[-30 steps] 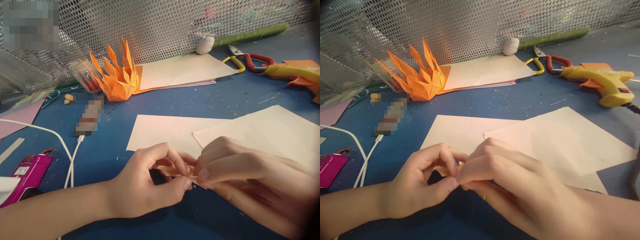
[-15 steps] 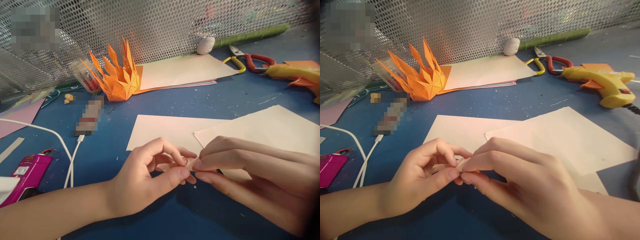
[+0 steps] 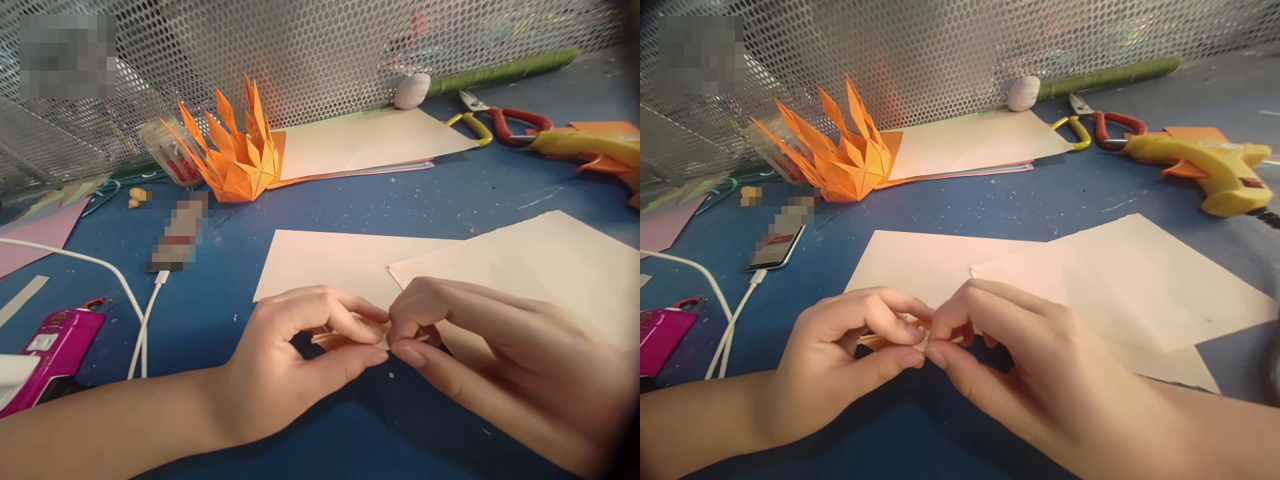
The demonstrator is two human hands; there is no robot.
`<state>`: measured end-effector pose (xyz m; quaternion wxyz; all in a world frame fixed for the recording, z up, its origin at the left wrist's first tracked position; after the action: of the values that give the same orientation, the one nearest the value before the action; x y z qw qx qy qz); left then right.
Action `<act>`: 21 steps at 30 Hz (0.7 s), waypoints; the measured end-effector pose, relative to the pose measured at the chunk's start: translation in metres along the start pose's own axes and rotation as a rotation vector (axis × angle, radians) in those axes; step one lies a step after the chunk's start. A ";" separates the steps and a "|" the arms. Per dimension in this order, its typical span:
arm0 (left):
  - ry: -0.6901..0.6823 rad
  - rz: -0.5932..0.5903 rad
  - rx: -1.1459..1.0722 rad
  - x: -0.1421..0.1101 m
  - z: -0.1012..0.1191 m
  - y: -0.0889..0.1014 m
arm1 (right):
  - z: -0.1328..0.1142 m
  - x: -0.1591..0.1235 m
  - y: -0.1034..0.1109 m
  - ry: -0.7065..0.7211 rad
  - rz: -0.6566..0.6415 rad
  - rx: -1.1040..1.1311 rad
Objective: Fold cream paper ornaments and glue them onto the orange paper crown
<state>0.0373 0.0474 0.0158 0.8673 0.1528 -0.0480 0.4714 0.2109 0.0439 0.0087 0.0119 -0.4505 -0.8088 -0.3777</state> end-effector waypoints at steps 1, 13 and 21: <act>-0.024 0.003 0.026 0.000 0.001 0.000 | 0.000 0.000 0.000 -0.010 0.001 -0.001; -0.092 0.045 0.173 -0.001 0.004 0.001 | 0.002 0.000 -0.004 -0.059 -0.018 0.025; -0.094 0.058 0.175 0.000 0.005 0.002 | 0.007 0.000 -0.004 -0.080 0.006 0.069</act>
<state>0.0356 0.0466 0.0214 0.8334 0.2484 -0.0520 0.4909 0.2101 0.0465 0.0013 -0.0038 -0.4669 -0.8198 -0.3315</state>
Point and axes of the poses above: each hand's wrist, its own x-axis towards the middle knuckle, its own y-axis out of the back of the hand, z = x × y, the point moved 5 cm from there along x, towards the middle knuckle, and after that the axes turned 9 degrees about -z, right-handed, at the moved point
